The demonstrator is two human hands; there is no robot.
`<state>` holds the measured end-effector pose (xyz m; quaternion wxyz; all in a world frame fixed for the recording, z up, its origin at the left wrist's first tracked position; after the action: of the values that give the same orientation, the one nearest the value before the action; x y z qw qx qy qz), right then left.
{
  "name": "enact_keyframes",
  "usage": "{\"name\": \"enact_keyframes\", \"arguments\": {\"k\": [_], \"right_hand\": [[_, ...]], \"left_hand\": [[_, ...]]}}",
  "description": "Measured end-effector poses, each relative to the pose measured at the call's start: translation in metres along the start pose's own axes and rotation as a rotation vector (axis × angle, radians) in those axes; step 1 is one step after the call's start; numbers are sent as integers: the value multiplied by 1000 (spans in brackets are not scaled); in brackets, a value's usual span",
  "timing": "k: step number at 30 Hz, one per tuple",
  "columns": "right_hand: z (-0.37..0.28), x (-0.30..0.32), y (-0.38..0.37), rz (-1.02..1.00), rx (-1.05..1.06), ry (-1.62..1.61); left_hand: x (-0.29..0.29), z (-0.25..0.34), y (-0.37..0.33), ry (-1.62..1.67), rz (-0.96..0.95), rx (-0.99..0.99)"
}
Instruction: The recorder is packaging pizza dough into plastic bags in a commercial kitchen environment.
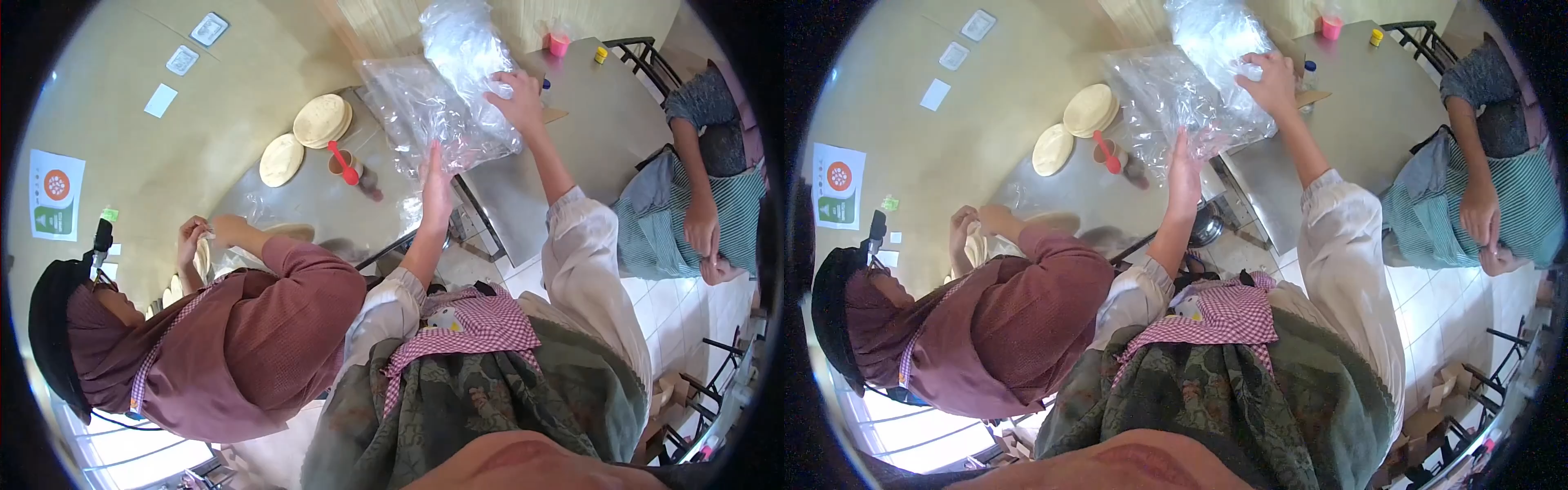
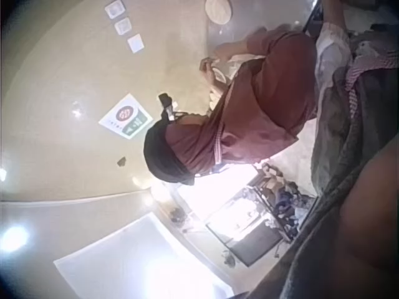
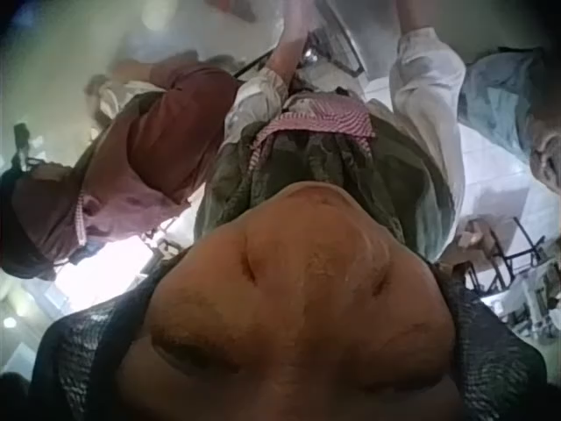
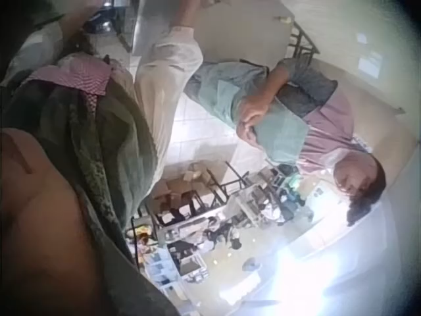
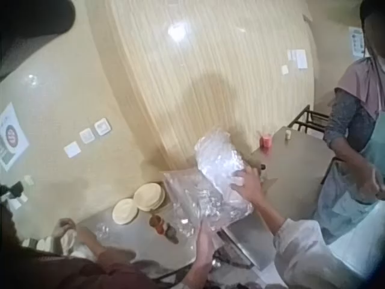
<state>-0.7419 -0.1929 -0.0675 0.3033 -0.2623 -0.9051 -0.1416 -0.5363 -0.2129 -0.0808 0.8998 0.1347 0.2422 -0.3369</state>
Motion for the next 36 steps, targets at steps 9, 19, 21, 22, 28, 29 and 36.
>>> {"name": "enact_keyframes", "arguments": {"k": [9,19,21,22,28,29,36], "right_hand": [[-96,-38,111,-263,817,78],[45,52,4,728,161,43],[49,47,-7,597,101,-15],[26,39,2,573,147,-37],[-62,48,90,798,475,-34],[-73,46,104,812,633,-80],[-120,-11,144,124,781,-277]], "left_hand": [[8,0,-22,-191,124,53],[-5,17,0,-69,213,-5],[-1,14,-2,-41,174,-32],[7,23,1,-23,163,-65],[-2,33,10,36,223,-87],[-6,29,7,40,216,-79],[2,22,1,-119,70,43]]}}
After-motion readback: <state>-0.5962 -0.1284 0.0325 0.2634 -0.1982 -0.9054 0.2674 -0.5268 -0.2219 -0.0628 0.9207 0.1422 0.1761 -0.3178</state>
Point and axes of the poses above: each hand's wrist, its own y-axis away from the middle knuckle, its own x-axis out of the back of the hand, z = x × y, the point moved 7 cm from there along -y, towards the middle knuckle
